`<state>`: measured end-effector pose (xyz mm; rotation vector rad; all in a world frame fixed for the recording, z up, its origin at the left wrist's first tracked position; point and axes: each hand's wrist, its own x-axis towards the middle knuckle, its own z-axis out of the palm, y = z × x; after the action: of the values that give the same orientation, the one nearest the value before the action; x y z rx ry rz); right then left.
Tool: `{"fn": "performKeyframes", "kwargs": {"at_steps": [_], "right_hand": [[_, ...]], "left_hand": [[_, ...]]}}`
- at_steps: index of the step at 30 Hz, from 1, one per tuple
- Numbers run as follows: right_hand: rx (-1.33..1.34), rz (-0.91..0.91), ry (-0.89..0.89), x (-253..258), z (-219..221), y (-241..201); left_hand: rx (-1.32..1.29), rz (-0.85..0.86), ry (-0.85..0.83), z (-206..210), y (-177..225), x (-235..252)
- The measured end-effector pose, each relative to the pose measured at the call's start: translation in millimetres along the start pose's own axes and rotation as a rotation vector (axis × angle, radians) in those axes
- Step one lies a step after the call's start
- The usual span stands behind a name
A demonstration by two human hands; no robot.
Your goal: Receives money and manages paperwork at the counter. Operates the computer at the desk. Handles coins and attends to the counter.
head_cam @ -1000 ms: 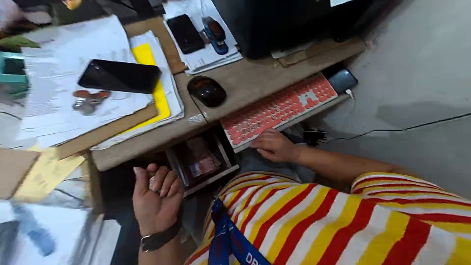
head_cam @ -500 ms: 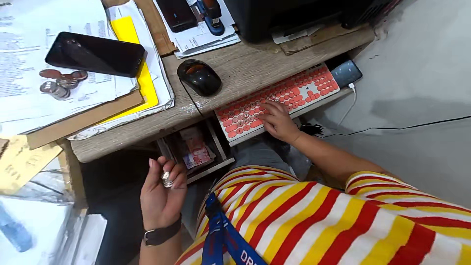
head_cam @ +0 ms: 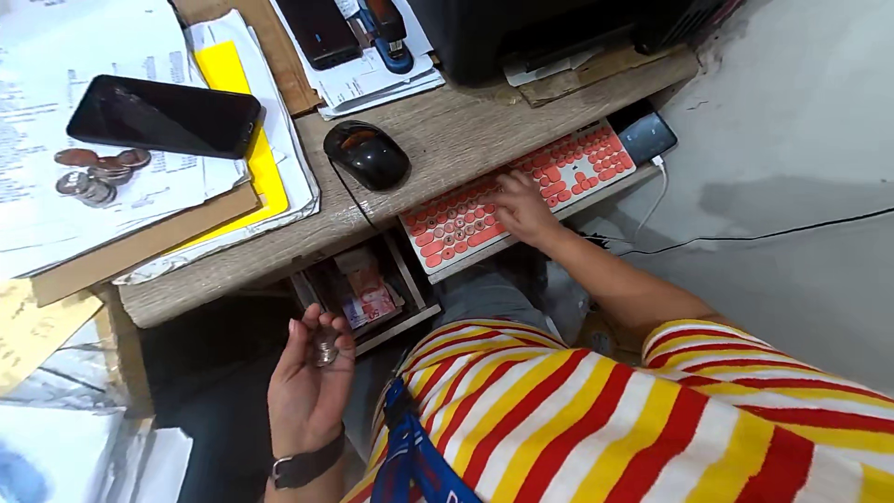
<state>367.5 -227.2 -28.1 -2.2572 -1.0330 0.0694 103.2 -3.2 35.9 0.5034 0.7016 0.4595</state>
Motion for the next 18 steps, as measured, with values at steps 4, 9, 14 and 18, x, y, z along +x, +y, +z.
{"fn": "performKeyframes", "kwargs": {"at_steps": [4, 9, 14, 18], "right_hand": [[-0.028, -0.044, 0.095, -21, -8, 20], [-0.15, 0.036, -0.088, -37, -8, 14], [0.067, -0.069, -0.14, 1, -25, -42], [0.245, -0.431, 0.226, 40, -7, -82]], "left_hand": [[0.0, -0.039, -0.117, -6, 1, 4], [0.047, -0.015, -0.001, 8, -11, 1], [0.185, -0.025, 0.084, 5, -16, 1], [0.423, -0.031, -0.091, -23, -21, 4]]}}
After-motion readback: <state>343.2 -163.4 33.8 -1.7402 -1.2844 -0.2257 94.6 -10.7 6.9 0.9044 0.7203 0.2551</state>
